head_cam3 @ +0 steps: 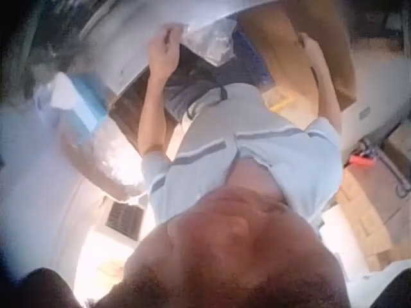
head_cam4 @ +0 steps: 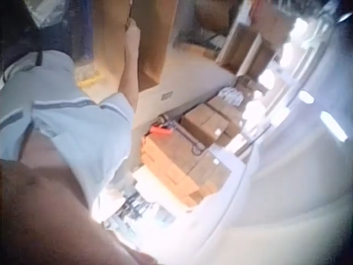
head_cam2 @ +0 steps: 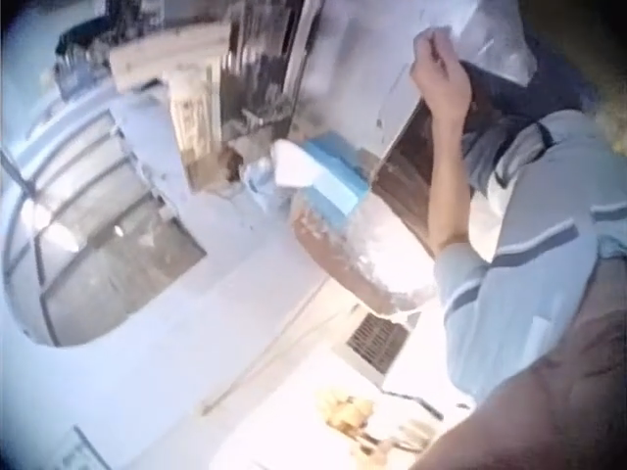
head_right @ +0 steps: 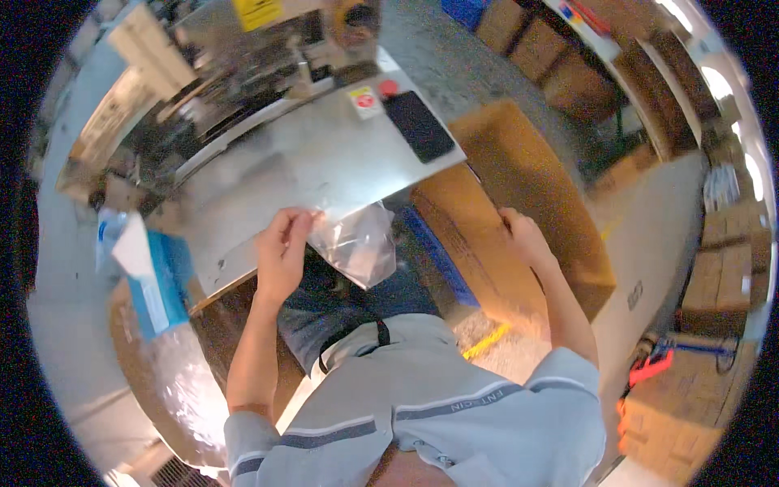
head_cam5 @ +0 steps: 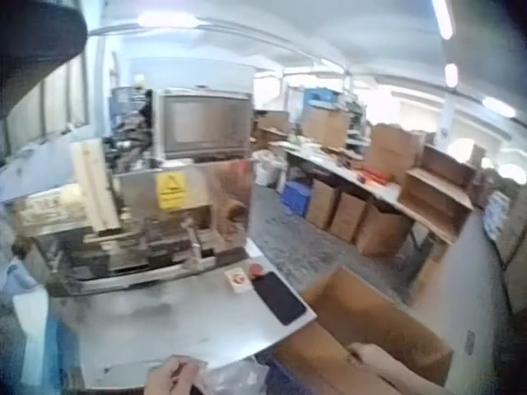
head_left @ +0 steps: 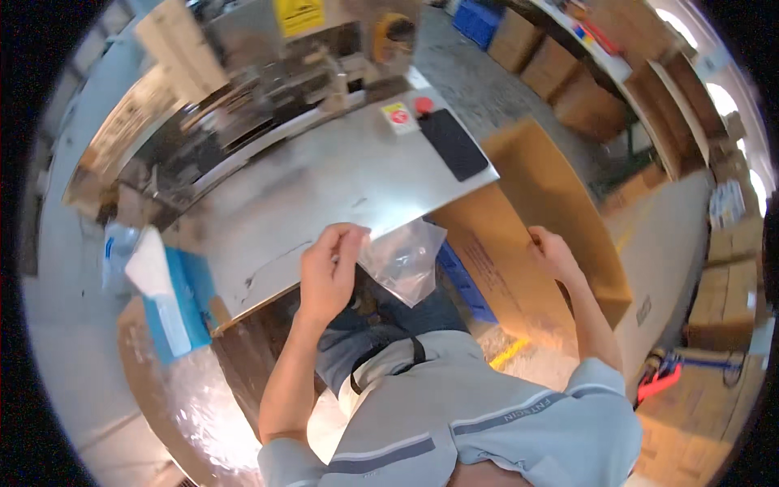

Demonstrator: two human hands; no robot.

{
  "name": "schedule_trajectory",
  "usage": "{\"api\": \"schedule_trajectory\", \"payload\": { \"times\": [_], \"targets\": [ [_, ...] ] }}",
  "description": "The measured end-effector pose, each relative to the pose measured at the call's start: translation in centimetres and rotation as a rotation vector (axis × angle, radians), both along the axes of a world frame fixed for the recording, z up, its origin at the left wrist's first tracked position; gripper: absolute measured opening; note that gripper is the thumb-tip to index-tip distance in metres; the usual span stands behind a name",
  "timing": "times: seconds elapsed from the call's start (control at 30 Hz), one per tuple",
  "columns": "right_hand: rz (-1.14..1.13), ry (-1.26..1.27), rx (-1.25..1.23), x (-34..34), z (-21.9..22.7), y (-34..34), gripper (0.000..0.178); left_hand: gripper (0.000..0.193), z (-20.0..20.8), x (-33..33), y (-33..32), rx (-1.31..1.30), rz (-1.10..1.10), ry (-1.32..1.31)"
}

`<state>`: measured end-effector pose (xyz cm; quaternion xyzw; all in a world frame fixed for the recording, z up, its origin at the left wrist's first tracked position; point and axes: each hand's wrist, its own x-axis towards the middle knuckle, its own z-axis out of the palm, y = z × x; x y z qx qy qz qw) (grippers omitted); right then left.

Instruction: Package small individual boxes into plastic film using a heat-sealing machine and place them into a shipping carton.

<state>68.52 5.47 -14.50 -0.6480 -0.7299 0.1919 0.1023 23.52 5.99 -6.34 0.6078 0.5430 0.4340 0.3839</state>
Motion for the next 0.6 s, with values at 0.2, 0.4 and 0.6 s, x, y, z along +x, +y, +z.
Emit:
{"api": "schedule_trajectory", "payload": {
  "times": [0.2, 0.4, 0.6],
  "targets": [
    [0.313, 0.464, 0.297, -17.6, 11.3, 3.4, 0.055, 0.014, 1.0, -1.2, -0.2, 0.094, -0.038, 0.07],
    [0.497, 0.586, 0.083, -25.5, 9.8, 6.2, 0.02, 0.014, 1.4, -2.0, -1.1, 0.145, 0.027, 0.105],
    [0.669, 0.588, 0.383, -27.8, 9.1, 5.3, 0.01, 0.03, 0.6, -3.3, -5.9, -0.187, 0.24, 0.084]
  ]
}}
